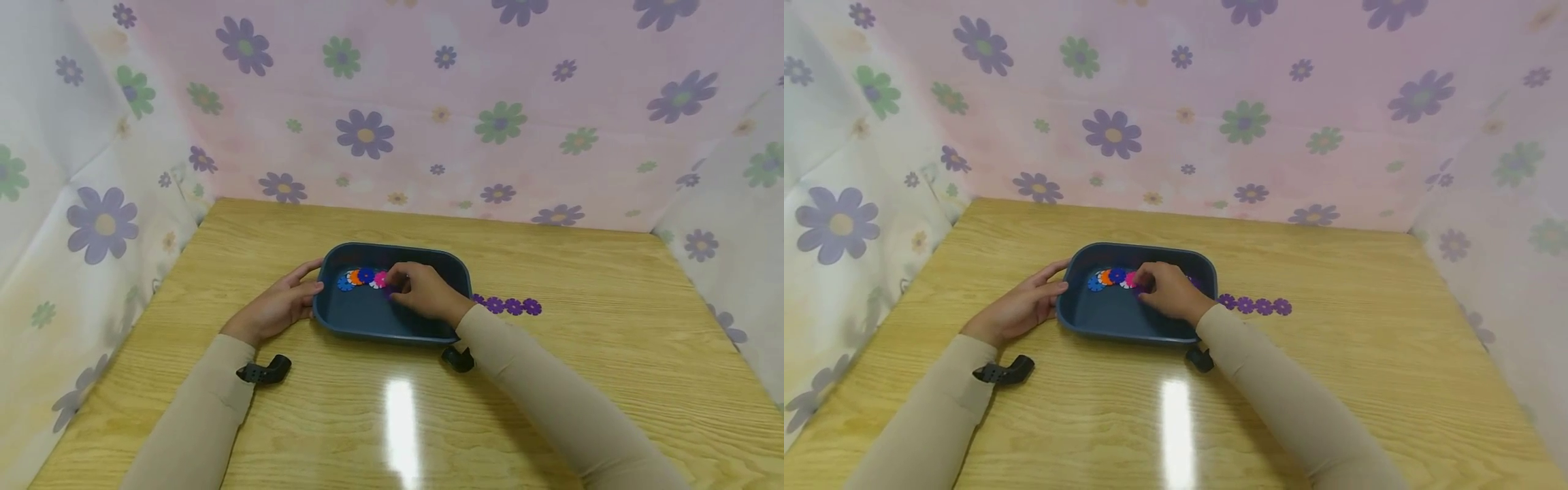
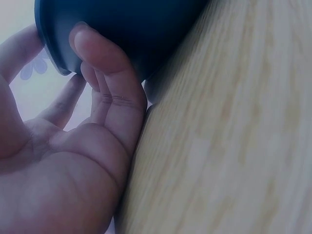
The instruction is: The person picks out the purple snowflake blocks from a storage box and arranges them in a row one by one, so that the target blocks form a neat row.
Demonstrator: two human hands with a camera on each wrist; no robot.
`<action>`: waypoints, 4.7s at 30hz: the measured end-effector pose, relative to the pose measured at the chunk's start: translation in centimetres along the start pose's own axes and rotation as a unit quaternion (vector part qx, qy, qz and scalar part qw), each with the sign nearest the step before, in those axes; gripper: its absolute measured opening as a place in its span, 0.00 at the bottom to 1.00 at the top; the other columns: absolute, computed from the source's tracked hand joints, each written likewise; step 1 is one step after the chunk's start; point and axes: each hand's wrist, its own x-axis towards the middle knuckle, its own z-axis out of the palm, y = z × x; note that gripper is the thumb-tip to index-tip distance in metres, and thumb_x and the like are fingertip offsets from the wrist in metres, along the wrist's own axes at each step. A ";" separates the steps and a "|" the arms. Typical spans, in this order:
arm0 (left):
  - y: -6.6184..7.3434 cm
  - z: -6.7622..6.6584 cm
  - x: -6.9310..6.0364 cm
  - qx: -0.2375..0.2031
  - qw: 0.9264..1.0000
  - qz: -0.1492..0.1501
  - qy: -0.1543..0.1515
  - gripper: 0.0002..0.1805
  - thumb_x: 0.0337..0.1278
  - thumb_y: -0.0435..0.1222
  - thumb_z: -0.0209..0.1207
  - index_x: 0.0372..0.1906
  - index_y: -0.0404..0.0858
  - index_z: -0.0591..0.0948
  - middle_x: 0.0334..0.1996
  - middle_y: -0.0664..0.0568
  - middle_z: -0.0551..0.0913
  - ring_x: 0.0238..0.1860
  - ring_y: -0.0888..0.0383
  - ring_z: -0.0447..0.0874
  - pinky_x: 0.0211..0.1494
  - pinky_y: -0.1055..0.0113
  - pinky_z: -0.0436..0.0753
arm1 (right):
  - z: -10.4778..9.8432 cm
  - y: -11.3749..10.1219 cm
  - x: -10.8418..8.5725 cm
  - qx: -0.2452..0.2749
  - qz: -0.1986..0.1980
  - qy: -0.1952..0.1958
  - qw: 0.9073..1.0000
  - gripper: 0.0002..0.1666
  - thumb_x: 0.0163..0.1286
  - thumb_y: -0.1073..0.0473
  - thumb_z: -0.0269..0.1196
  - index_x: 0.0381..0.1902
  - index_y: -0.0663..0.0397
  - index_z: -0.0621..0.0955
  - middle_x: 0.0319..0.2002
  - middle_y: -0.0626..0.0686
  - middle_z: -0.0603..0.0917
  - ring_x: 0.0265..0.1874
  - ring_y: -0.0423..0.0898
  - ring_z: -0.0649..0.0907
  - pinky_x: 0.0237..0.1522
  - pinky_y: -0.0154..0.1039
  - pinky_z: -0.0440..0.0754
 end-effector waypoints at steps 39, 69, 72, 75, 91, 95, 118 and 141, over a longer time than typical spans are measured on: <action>0.1 -0.1 0.1 0.006 1.000 -0.007 0.005 0.34 0.79 0.38 0.47 0.80 0.47 0.48 0.48 0.53 0.85 0.39 0.61 0.86 0.42 0.66 0.81 | 0.7 -0.3 0.6 -0.095 0.008 -0.020 0.995 0.15 0.65 0.58 0.71 0.50 0.54 0.84 0.44 0.53 0.83 0.45 0.47 0.79 0.55 0.44 0.80; -0.1 -0.3 0.3 0.005 1.000 0.005 -0.013 0.33 0.79 0.37 0.46 0.80 0.46 0.48 0.51 0.50 0.85 0.43 0.60 0.87 0.43 0.66 0.83 | -0.1 -0.8 -0.1 -0.014 0.015 -0.038 0.999 0.12 0.70 0.65 0.65 0.47 0.50 0.76 0.39 0.51 0.85 0.34 0.44 0.80 0.43 0.39 0.81; -0.1 -0.3 0.3 0.007 1.000 0.000 -0.019 0.33 0.79 0.37 0.46 0.80 0.47 0.49 0.52 0.51 0.84 0.44 0.59 0.87 0.44 0.65 0.83 | -0.6 -1.0 -0.9 0.000 -0.001 -0.033 0.999 0.12 0.71 0.65 0.64 0.49 0.50 0.76 0.41 0.50 0.86 0.36 0.42 0.82 0.43 0.39 0.81; 0.0 -0.3 0.3 0.005 1.000 -0.001 -0.024 0.33 0.79 0.38 0.46 0.80 0.47 0.48 0.53 0.53 0.83 0.45 0.59 0.87 0.44 0.64 0.83 | -1.6 -1.2 -1.8 0.024 -0.022 -0.022 0.999 0.11 0.72 0.64 0.63 0.49 0.49 0.76 0.42 0.49 0.85 0.38 0.42 0.82 0.43 0.39 0.82; 0.1 -0.1 0.3 -0.001 1.000 -0.002 -0.015 0.34 0.79 0.37 0.46 0.80 0.46 0.47 0.56 0.51 0.82 0.46 0.58 0.87 0.44 0.64 0.84 | -7.7 0.5 -8.7 0.110 -0.027 0.102 0.988 0.11 0.75 0.64 0.59 0.53 0.53 0.75 0.44 0.54 0.80 0.39 0.50 0.81 0.38 0.35 0.82; 0.1 -0.2 0.2 0.005 1.000 -0.004 -0.015 0.34 0.79 0.38 0.46 0.80 0.46 0.47 0.54 0.51 0.83 0.45 0.58 0.87 0.44 0.65 0.83 | -8.8 2.3 -10.4 0.111 -0.003 0.130 0.985 0.11 0.76 0.62 0.59 0.53 0.53 0.74 0.45 0.54 0.80 0.40 0.46 0.83 0.39 0.37 0.84; 0.1 -0.3 -0.1 0.015 1.000 -0.004 -0.012 0.33 0.80 0.38 0.45 0.80 0.44 0.46 0.49 0.51 0.82 0.42 0.60 0.86 0.43 0.66 0.83 | -12.1 11.9 -17.1 0.065 0.101 0.186 0.975 0.16 0.78 0.56 0.57 0.58 0.55 0.73 0.40 0.57 0.83 0.34 0.48 0.83 0.34 0.39 0.83; 0.1 -0.3 0.0 0.016 1.000 0.005 -0.024 0.34 0.80 0.39 0.45 0.80 0.44 0.45 0.47 0.51 0.82 0.41 0.60 0.85 0.42 0.67 0.82 | -11.4 16.4 -17.2 0.048 0.180 0.113 0.976 0.15 0.76 0.60 0.58 0.57 0.61 0.74 0.43 0.62 0.84 0.28 0.41 0.78 0.27 0.36 0.77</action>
